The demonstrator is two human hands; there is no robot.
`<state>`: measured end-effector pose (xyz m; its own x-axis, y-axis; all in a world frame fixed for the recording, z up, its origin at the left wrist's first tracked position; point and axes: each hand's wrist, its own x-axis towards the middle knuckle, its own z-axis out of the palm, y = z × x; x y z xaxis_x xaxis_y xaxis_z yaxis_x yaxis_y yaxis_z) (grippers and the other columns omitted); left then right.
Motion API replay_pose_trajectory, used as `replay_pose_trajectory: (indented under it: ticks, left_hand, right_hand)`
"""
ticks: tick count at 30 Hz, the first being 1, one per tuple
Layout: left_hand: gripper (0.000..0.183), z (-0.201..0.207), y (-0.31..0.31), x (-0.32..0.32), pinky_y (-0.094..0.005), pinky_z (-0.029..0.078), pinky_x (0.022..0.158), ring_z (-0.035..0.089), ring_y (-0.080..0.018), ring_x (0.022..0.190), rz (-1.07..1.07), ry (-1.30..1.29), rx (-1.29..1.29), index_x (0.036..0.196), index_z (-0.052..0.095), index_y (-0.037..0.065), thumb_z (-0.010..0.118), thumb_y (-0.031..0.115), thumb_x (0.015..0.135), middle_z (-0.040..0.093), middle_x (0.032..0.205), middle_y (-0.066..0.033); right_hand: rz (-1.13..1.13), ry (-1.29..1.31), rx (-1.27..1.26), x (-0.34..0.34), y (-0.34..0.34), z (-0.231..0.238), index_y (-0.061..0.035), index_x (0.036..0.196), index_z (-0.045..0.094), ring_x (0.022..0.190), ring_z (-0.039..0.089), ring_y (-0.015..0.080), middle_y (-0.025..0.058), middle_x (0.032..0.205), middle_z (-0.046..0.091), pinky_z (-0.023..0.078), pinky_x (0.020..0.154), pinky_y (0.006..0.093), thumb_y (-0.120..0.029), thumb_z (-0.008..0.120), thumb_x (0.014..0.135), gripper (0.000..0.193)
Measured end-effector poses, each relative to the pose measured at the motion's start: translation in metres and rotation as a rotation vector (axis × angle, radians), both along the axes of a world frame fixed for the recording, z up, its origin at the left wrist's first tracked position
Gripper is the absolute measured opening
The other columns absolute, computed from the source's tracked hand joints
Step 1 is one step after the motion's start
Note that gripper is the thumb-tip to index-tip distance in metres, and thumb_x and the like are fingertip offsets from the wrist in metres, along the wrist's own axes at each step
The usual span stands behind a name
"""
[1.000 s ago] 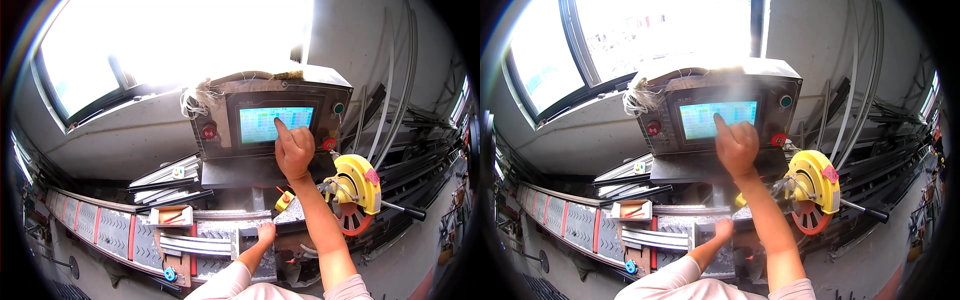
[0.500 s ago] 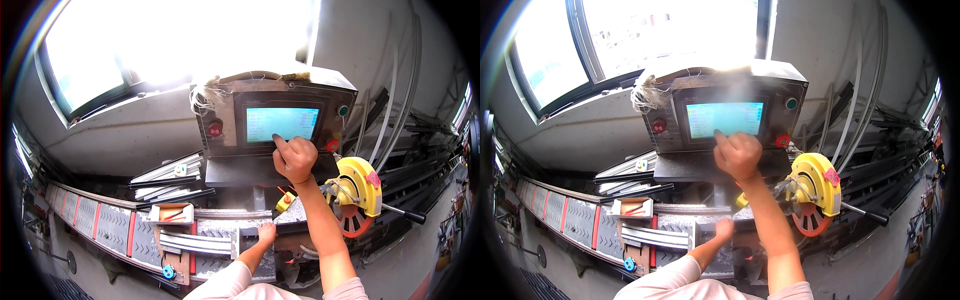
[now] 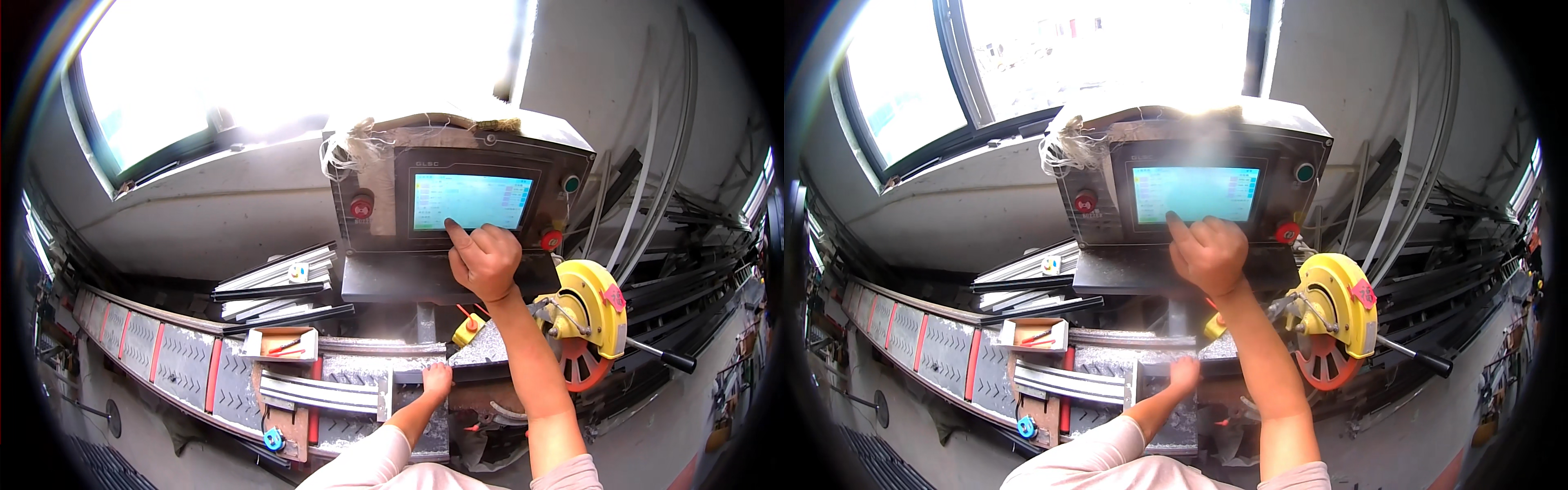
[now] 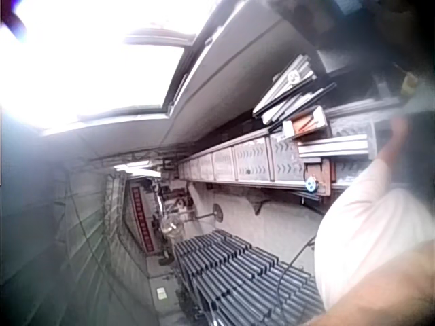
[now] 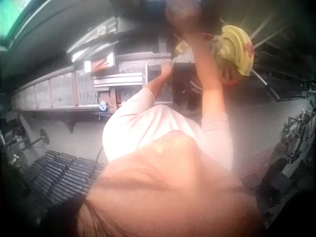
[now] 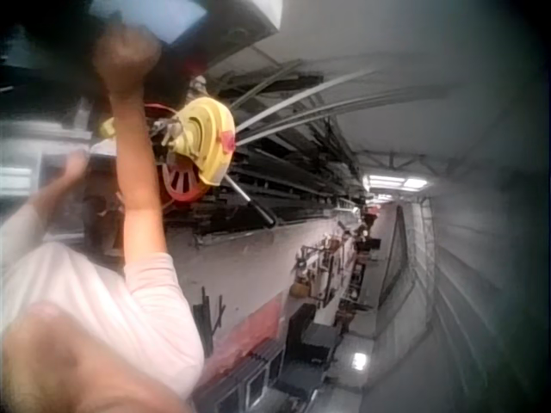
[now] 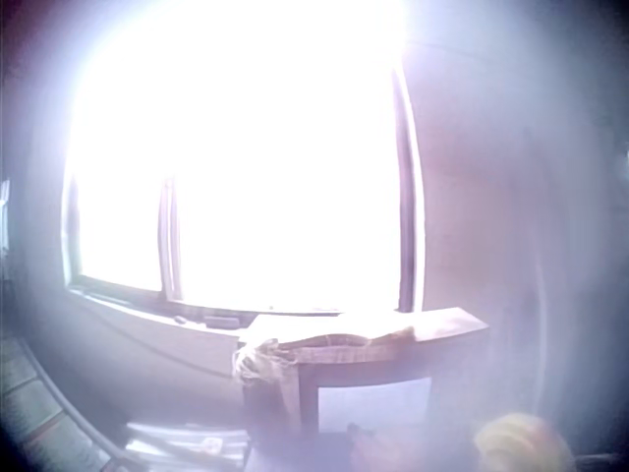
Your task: The person operates a digital control screen, cuts metal profiles using a saw, and fits the cut profiles into window frames by hand.
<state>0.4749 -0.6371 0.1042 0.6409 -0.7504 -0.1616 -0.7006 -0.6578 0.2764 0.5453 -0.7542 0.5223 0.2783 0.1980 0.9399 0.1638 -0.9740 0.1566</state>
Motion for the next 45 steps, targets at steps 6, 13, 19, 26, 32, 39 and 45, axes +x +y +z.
replay_pose_trajectory:
  ticks: [6, 13, 19, 26, 32, 39, 45]
  left_hand:
    - [0.039, 0.001, 0.0, 0.0, -0.0443, 0.046, 0.083, 0.059, -0.0256, 0.104, -0.001, -0.007, 0.005, 0.099, 0.065, 0.011, 0.078, 0.037, 0.072, 0.063, 0.103, -0.0081]
    - [0.04, 0.003, 0.001, 0.0, -0.0442, 0.046, 0.081, 0.059, -0.0256, 0.103, -0.001, -0.014, 0.019, 0.1, 0.065, 0.012, 0.077, 0.037, 0.072, 0.063, 0.103, -0.0077]
    - [0.038, -0.003, 0.001, -0.001, -0.0443, 0.046, 0.08, 0.059, -0.0254, 0.102, -0.002, -0.022, -0.006, 0.098, 0.065, 0.012, 0.077, 0.036, 0.072, 0.063, 0.101, -0.0074]
    - [0.037, -0.001, 0.001, -0.001, -0.044, 0.046, 0.081, 0.06, -0.0252, 0.101, 0.006, -0.034, -0.007, 0.096, 0.065, 0.012, 0.077, 0.036, 0.071, 0.063, 0.1, -0.0073]
    - [0.038, 0.0, 0.001, 0.001, -0.0435, 0.046, 0.081, 0.06, -0.0244, 0.102, 0.011, -0.042, -0.001, 0.097, 0.065, 0.012, 0.077, 0.037, 0.071, 0.063, 0.101, -0.0065]
    - [0.038, -0.005, 0.0, -0.003, -0.0441, 0.046, 0.084, 0.059, -0.024, 0.104, 0.026, -0.018, 0.033, 0.1, 0.065, 0.012, 0.077, 0.036, 0.072, 0.063, 0.103, -0.0061]
    - [0.041, -0.01, -0.002, -0.002, -0.044, 0.045, 0.086, 0.059, -0.0229, 0.105, 0.033, 0.011, 0.037, 0.103, 0.065, 0.014, 0.077, 0.036, 0.072, 0.062, 0.105, -0.0058]
  right_hand:
    - [-0.078, 0.026, 0.011, 0.003, 0.002, 0.001, -0.0084, 0.1, 0.073, 0.052, 0.049, 0.0206, 0.0028, 0.057, 0.045, 0.042, 0.048, 0.0334, -0.006, 0.065, 0.064, 0.037]
    - [-0.073, 0.032, 0.018, -0.002, 0.006, 0.005, -0.0094, 0.101, 0.073, 0.053, 0.05, 0.0207, 0.0031, 0.058, 0.046, 0.043, 0.049, 0.0333, -0.004, 0.065, 0.063, 0.039]
    - [-0.036, -0.018, 0.025, 0.002, 0.003, 0.002, -0.0066, 0.099, 0.074, 0.049, 0.046, 0.0225, 0.0047, 0.057, 0.042, 0.039, 0.047, 0.0339, -0.001, 0.064, 0.063, 0.038]
    - [-0.14, -0.076, 0.076, -0.002, -0.001, -0.001, -0.0067, 0.09, 0.073, 0.049, 0.048, 0.0224, 0.0049, 0.055, 0.043, 0.039, 0.047, 0.0341, -0.004, 0.064, 0.065, 0.027]
    - [-0.076, -0.094, 0.082, -0.001, -0.001, 0.003, -0.0047, 0.086, 0.072, 0.047, 0.045, 0.0238, 0.0062, 0.055, 0.042, 0.037, 0.045, 0.0349, -0.001, 0.063, 0.063, 0.025]
    - [0.098, 0.086, -0.03, -0.009, 0.0, -0.004, -0.0039, 0.08, 0.07, 0.048, 0.048, 0.022, 0.0041, 0.054, 0.043, 0.039, 0.045, 0.0339, -0.003, 0.065, 0.059, 0.021]
    - [-0.043, 0.086, -0.094, -0.027, -0.006, -0.005, -0.0033, 0.1, 0.072, 0.048, 0.044, 0.0212, 0.0037, 0.056, 0.038, 0.038, 0.046, 0.0334, -0.002, 0.065, 0.059, 0.042]
